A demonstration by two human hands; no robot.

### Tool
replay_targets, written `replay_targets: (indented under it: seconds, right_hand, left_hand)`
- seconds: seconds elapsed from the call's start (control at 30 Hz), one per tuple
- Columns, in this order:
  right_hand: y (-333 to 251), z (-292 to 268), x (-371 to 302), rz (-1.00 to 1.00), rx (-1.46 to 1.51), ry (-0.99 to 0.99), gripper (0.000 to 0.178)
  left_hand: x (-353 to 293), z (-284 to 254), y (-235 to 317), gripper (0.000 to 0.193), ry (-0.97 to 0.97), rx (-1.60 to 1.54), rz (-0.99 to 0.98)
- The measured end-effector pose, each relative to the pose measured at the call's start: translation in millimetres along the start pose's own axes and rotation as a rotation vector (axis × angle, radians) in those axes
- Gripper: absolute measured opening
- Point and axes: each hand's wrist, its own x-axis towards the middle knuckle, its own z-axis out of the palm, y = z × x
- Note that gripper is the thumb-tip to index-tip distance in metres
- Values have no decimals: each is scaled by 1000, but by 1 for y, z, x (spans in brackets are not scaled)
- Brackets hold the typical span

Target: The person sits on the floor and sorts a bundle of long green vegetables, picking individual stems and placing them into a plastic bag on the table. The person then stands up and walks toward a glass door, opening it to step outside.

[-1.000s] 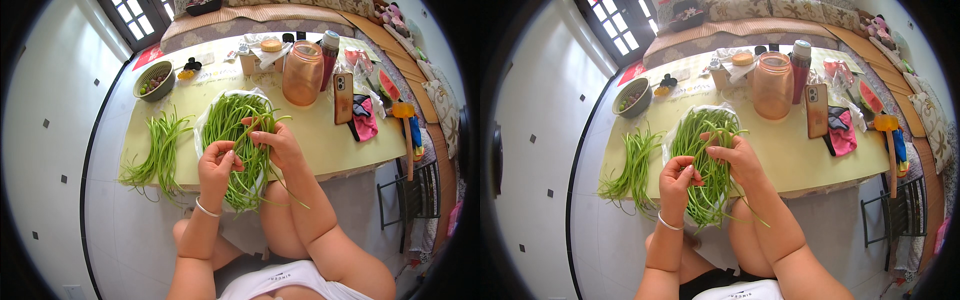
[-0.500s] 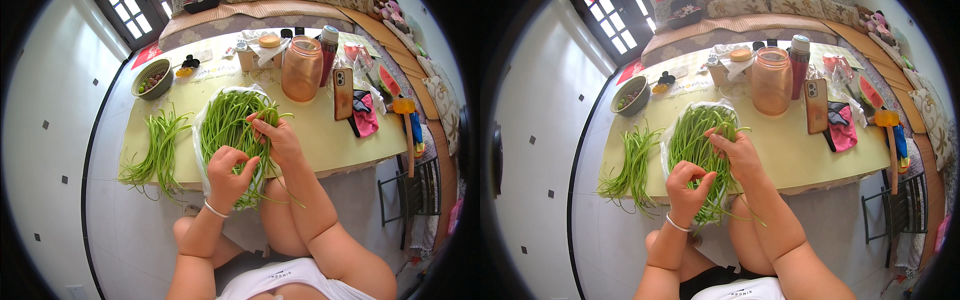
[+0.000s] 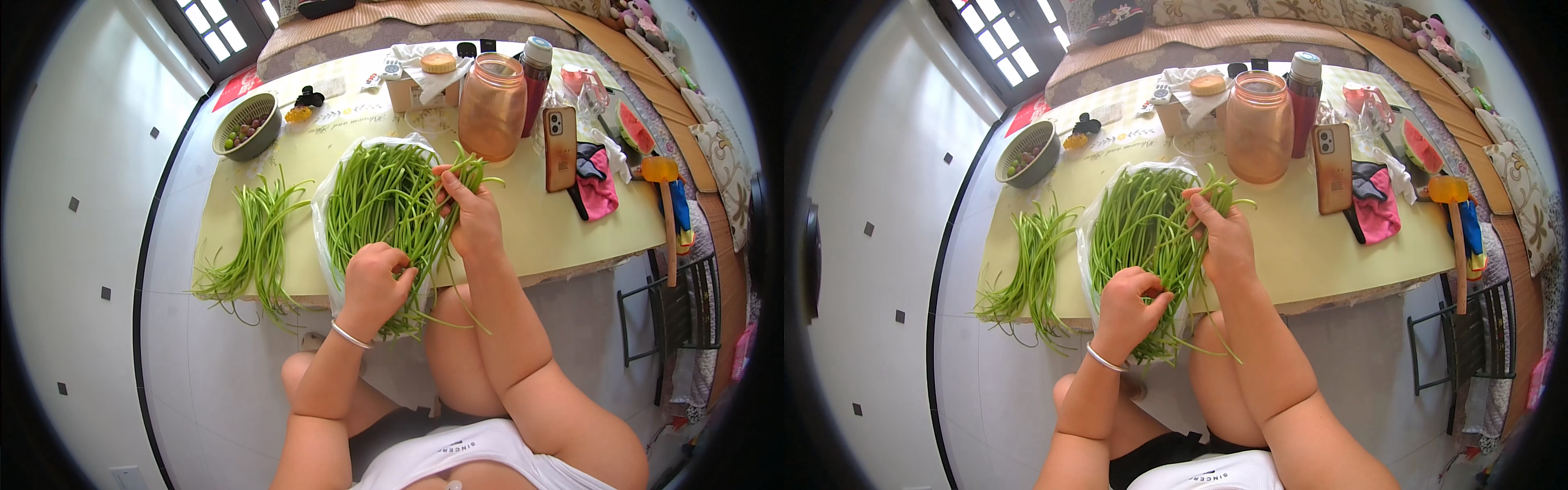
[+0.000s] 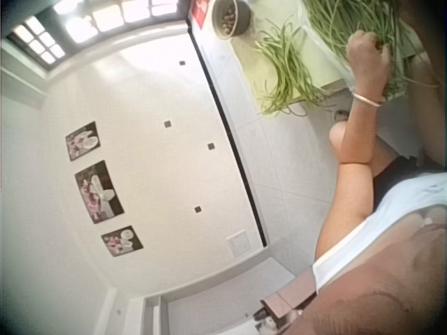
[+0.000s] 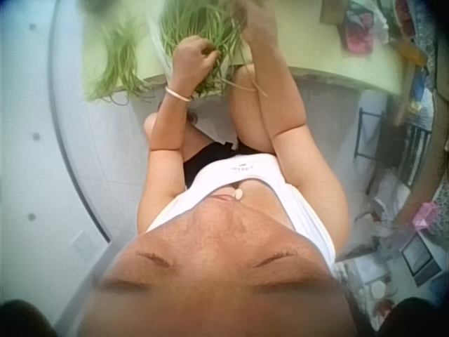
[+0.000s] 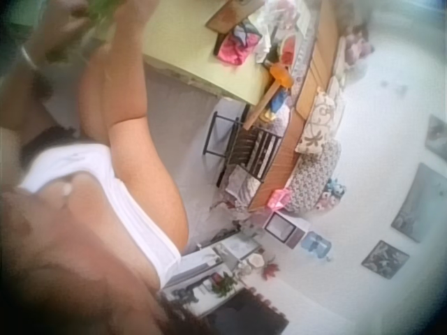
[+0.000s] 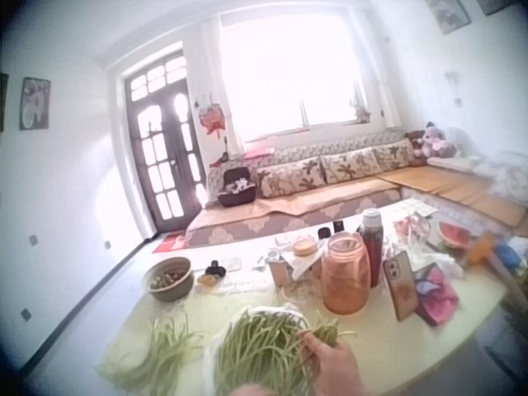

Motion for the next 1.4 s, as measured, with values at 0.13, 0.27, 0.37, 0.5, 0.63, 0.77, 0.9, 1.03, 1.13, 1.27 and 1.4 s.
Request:
replay_targets:
  seconds: [0.13, 0.27, 0.37, 0.5, 0.63, 0.77, 0.9, 1.03, 1.13, 1.27, 1.4]
  right_hand:
    - [-3, -9, 6, -20, 137, 72, 12]
    - [-9, -17, 10, -18, 227, 176, 16]
    - [-13, -4, 5, 48, 400, 296, 16]
    - [-15, 0, 5, 69, 579, 311, 17]
    - [-10, -23, 10, 117, 638, 58, 18]
    - [-10, -20, 7, 170, 467, -90, 21]
    - [-11, 4, -6, 200, 174, -116, 21]
    - [-2, 20, -18, 179, -48, -243, 21]
    - [-2, 27, -24, 188, -70, -312, 23]
    - [-6, 24, -24, 234, -30, -403, 20]
    - [-12, 8, -13, 174, 96, -155, 13]
  left_hand:
    - [0, -6, -3, 13, 39, -218, -114]
    - [0, -25, -9, 6, 107, -670, -366]
    - [1, -34, -16, 5, 260, -852, -319]
    - [-1, -50, -13, 5, 497, -815, -316]
    - [3, -60, -6, 4, 689, -774, -268]
    - [2, -64, -14, 7, 779, -823, -216]
    - [2, -53, -5, 10, 781, -810, -199]
    - [1, -34, 1, 10, 762, -589, -53]
    - [3, -26, -3, 14, 712, -320, 222]
    - [12, -27, -1, 24, 420, -19, 547]
    - [14, -13, 7, 21, 365, -19, 275]
